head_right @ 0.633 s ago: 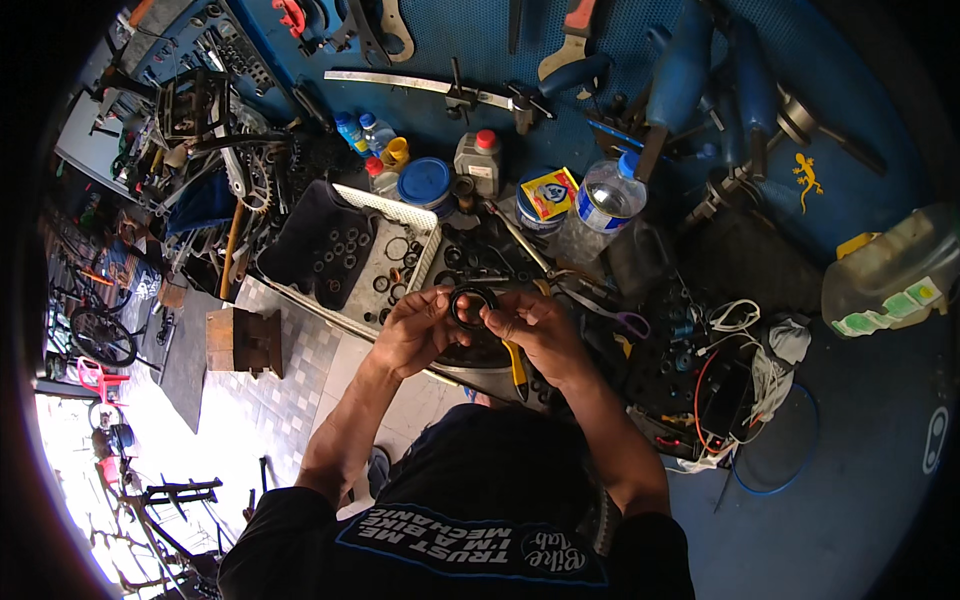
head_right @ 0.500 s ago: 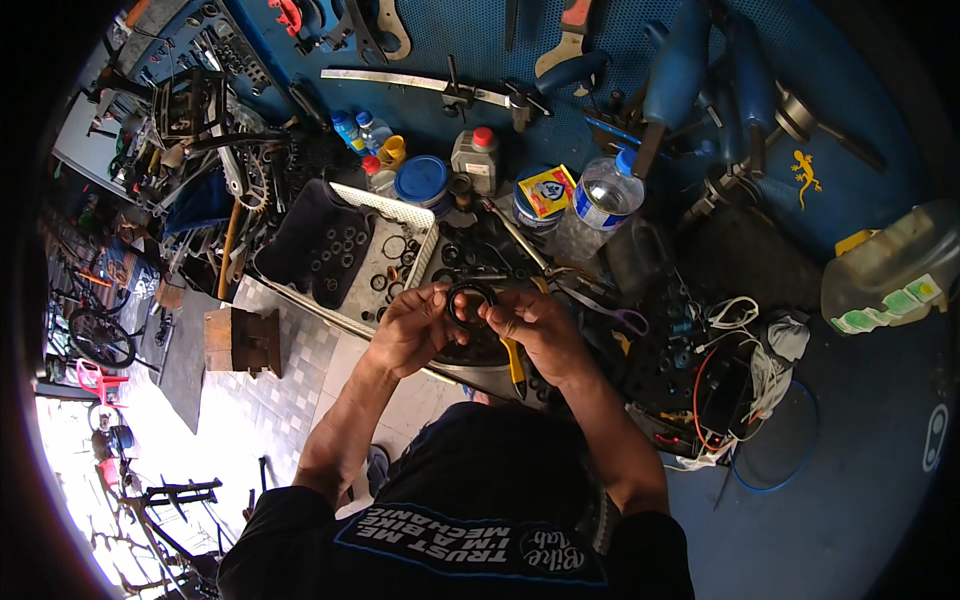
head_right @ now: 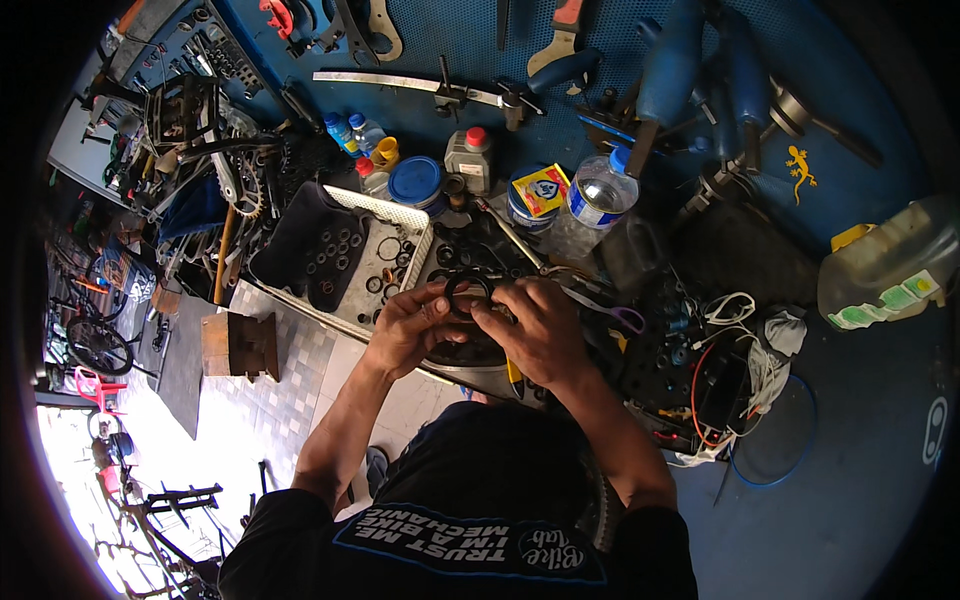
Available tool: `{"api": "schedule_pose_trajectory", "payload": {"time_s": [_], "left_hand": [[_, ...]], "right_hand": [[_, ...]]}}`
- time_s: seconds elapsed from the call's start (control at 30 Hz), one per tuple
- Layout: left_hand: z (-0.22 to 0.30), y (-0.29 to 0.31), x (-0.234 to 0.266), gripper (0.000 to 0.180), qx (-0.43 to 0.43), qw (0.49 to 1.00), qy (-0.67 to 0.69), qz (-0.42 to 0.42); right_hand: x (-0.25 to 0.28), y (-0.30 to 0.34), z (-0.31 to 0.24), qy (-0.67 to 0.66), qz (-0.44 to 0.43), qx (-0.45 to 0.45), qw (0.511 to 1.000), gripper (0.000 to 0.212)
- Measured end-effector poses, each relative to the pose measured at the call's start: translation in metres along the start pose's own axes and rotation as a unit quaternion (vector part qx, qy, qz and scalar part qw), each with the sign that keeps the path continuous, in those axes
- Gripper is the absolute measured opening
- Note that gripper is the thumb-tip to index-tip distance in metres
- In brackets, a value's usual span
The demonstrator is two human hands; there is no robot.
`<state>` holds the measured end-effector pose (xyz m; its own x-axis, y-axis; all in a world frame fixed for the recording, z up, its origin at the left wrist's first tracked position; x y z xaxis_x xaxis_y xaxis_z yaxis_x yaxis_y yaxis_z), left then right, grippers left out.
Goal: The person repeatedly picks small circular metal parts from a white tray, scrubs them with a yellow-handled brush in a dark liquid basin, and returns them to the tray. The person continues this cycle for multiple parts throughout the clip.
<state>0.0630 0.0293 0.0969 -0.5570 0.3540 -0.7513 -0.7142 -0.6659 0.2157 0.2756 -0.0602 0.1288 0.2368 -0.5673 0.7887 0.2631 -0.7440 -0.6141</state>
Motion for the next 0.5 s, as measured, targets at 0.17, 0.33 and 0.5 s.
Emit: {"api": "schedule_pose_trajectory", "payload": {"time_s": [0.17,0.33,0.5], "left_hand": [[-0.005,-0.001,0.017,0.035,0.0,1.0,-0.009,0.002],[-0.004,-0.002,0.015,0.034,-0.008,0.999,-0.028,0.017],[-0.005,0.0,0.018,0.036,-0.036,0.996,-0.074,0.028]], "right_hand": [[-0.003,0.005,-0.001,-0.079,-0.018,-0.078,0.994,0.042],[-0.003,0.006,0.001,-0.14,-0.013,-0.128,0.982,0.044],[-0.002,0.001,-0.001,-0.157,-0.013,-0.132,0.979,0.043]]}}
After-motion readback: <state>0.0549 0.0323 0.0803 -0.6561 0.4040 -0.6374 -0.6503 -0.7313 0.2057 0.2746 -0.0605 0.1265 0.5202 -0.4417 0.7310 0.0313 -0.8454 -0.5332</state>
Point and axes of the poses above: each hand's wrist, its own y-axis away from the middle knuckle, its own x-axis out of the back of the hand, z = x × y, the point moved 1 cm from there along -y, towards the middle knuckle, and after that the axes turned 8 degrees about y, right-handed, at the moved point
